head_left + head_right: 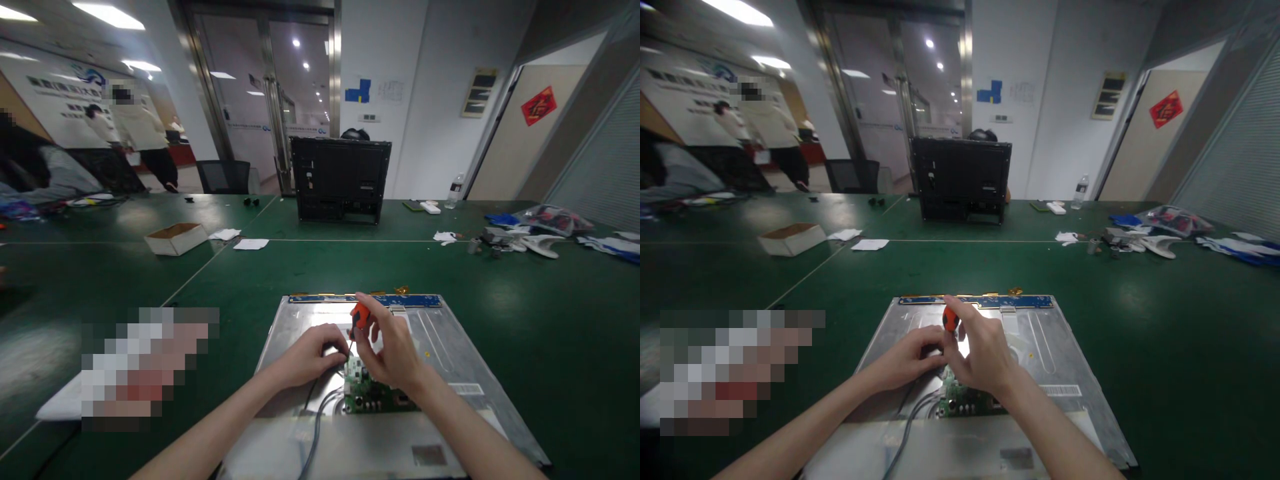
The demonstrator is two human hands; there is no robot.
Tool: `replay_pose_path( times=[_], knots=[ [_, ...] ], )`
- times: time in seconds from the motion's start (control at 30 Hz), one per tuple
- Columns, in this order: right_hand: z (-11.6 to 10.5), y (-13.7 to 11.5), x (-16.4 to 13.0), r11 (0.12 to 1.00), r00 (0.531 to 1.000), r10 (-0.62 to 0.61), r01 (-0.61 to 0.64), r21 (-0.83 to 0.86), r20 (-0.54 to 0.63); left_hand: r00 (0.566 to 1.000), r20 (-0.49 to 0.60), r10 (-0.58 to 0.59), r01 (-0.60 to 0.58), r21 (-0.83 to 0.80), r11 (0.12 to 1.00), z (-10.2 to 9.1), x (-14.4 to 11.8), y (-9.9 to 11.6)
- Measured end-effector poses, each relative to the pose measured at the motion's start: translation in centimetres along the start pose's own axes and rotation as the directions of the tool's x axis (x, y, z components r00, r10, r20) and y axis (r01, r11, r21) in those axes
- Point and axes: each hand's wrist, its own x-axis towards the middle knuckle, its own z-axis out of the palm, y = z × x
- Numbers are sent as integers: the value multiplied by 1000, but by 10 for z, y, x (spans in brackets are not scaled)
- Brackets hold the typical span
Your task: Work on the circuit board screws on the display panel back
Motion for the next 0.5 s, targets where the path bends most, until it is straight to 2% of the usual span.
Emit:
replay_pose_path(
  times=[0.23, 0.5],
  knots=[
    [4, 3, -1, 999, 999, -10, 9, -34, -48, 1000, -6, -3, 3, -2, 1000, 0, -1, 1],
    [3, 4, -1, 999, 1000, -7, 7, -31, -17, 1000, -12, -20, 20, -16, 1000, 0, -2, 1]
  ],
)
